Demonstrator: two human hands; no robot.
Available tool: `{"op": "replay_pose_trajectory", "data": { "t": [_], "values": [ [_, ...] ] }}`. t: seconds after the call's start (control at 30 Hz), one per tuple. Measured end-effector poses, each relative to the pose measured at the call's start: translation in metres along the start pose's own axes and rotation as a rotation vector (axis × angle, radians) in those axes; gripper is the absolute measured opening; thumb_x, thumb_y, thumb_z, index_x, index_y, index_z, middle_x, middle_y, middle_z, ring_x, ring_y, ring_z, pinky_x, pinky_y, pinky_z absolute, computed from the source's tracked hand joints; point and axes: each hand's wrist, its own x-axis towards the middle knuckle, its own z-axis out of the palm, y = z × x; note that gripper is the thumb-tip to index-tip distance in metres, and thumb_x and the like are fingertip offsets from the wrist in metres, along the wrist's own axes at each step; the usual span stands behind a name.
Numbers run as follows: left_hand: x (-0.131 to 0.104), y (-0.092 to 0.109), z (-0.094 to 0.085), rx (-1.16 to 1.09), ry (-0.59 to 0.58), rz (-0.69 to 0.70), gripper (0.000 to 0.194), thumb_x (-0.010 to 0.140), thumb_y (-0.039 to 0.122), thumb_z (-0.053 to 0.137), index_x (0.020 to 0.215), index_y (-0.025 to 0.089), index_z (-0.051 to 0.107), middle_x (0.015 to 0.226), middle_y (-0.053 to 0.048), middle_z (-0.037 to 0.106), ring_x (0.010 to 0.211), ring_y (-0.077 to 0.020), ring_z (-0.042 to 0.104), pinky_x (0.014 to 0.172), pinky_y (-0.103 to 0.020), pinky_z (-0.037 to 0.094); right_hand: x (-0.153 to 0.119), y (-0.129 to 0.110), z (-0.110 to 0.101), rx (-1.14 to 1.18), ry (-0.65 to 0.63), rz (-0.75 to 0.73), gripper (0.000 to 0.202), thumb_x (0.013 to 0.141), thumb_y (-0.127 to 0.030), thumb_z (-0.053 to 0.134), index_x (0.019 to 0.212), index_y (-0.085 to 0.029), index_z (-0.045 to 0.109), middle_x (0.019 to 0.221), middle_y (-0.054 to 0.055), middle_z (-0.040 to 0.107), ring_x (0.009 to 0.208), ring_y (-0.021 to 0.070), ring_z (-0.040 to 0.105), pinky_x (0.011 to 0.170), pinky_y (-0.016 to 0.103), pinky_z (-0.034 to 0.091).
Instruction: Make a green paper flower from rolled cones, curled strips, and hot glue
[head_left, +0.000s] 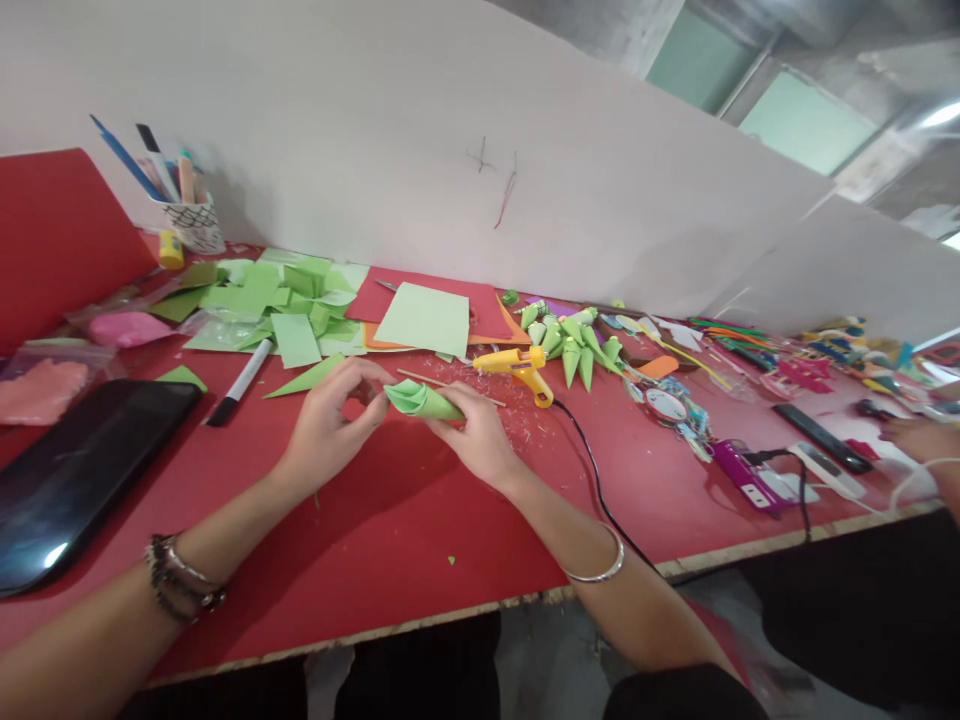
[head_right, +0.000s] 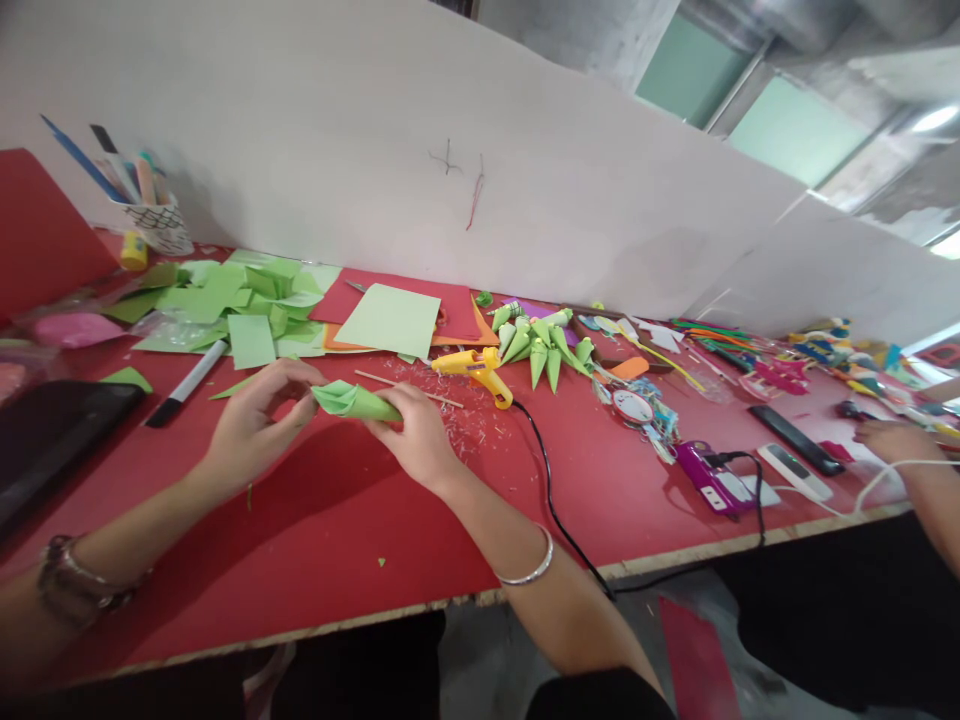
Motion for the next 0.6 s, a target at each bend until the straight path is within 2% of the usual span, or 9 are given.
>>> {"op": "replay_pose_trajectory", "data": {
  "t": [0.2,0.4,0.5,0.6],
  "values": [
    [-0.0005,0.0009,-0.0014,0.004,0.010,-0.031,0.005,0.078,0.018,0.048,0.079,0.019,0.053,0.075,0.000,0.051,0.061,-0.0108,0.048,0.058,-0.026,0.042,-0.0024,0.0012,0.0024,0.004,-0.078,0.065,0.013,0.080,-0.027,0.050,0.088,-0.018,0.056,0.074,0.001,0.060,0.065,0.0139,0.054,0.060,0.025,0.043],
    [-0.0013,-0.0008,-0.0016,0.035,-0.001,-0.071,0.008,0.079,0.022,0.048,0.078,0.018,0.055,0.067,0.002,0.053,0.060,-0.0110,0.049,0.056,-0.024,0.041,-0.0038,0.0013,0.0024,-0.050,-0.104,0.042,0.012,0.081,-0.027,0.049,0.084,-0.018,0.056,0.065,-0.001,0.057,0.058,0.0130,0.052,0.054,0.024,0.040],
    [-0.0017,-0.0011,-0.0009,0.006,0.010,-0.101,0.010,0.079,0.024,0.048,0.081,0.018,0.056,0.065,0.002,0.054,0.057,-0.0106,0.049,0.052,-0.022,0.041,-0.0035,0.0003,0.0025,-0.041,-0.109,0.030,0.014,0.081,-0.027,0.048,0.088,-0.018,0.057,0.069,0.000,0.060,0.061,0.0133,0.054,0.056,0.024,0.043],
    [-0.0018,0.0015,-0.0008,-0.040,0.023,-0.119,0.014,0.080,0.024,0.046,0.089,0.019,0.055,0.066,0.002,0.053,0.053,-0.0091,0.048,0.049,-0.021,0.042,-0.0028,-0.0012,0.0034,0.014,-0.090,0.028,0.021,0.082,-0.025,0.047,0.101,-0.019,0.055,0.081,0.002,0.062,0.071,0.0145,0.057,0.064,0.026,0.045]
  ]
}}
